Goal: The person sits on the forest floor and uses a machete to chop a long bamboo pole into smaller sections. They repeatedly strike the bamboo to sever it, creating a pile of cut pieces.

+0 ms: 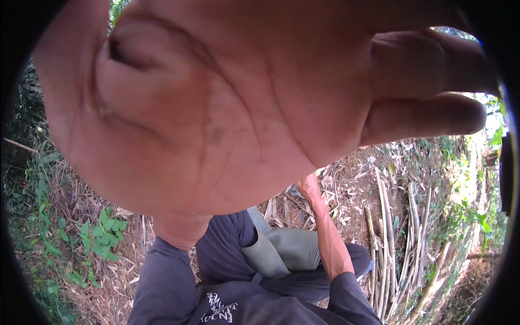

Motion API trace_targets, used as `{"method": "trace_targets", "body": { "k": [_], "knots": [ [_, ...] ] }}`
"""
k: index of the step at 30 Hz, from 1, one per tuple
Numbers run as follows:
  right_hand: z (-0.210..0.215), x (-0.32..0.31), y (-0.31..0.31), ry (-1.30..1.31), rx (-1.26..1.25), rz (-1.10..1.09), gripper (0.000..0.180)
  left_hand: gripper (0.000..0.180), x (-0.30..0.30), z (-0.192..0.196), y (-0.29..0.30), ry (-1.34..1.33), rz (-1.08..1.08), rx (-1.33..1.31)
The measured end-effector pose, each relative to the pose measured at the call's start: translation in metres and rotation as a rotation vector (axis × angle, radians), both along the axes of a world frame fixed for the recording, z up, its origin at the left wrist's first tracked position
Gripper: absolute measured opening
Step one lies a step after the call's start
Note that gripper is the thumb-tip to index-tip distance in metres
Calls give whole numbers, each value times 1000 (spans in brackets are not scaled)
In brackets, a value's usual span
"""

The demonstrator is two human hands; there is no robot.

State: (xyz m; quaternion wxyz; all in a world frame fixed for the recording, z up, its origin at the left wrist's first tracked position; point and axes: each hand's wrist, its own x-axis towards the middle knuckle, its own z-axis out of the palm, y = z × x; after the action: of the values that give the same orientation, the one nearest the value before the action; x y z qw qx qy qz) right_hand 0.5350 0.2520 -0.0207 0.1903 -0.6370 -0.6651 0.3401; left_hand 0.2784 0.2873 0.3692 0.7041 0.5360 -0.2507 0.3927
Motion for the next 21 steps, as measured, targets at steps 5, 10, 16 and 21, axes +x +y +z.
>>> {"method": "trace_targets", "body": {
  "k": [5,10,16,21],
  "knots": [
    [-13,4,1,18,87,-5,26,84,-1,3,1,-11,-14,12],
    [15,-17,-10,-28,-11,-41,26,84,-10,-1,-7,-8,16,1],
    [33,-30,-10,-14,-44,-58,23,84,-21,-12,-14,-11,42,0],
    [34,-36,-4,-46,-39,-63,23,84,-28,-20,-12,-25,56,2]
  ]
}}
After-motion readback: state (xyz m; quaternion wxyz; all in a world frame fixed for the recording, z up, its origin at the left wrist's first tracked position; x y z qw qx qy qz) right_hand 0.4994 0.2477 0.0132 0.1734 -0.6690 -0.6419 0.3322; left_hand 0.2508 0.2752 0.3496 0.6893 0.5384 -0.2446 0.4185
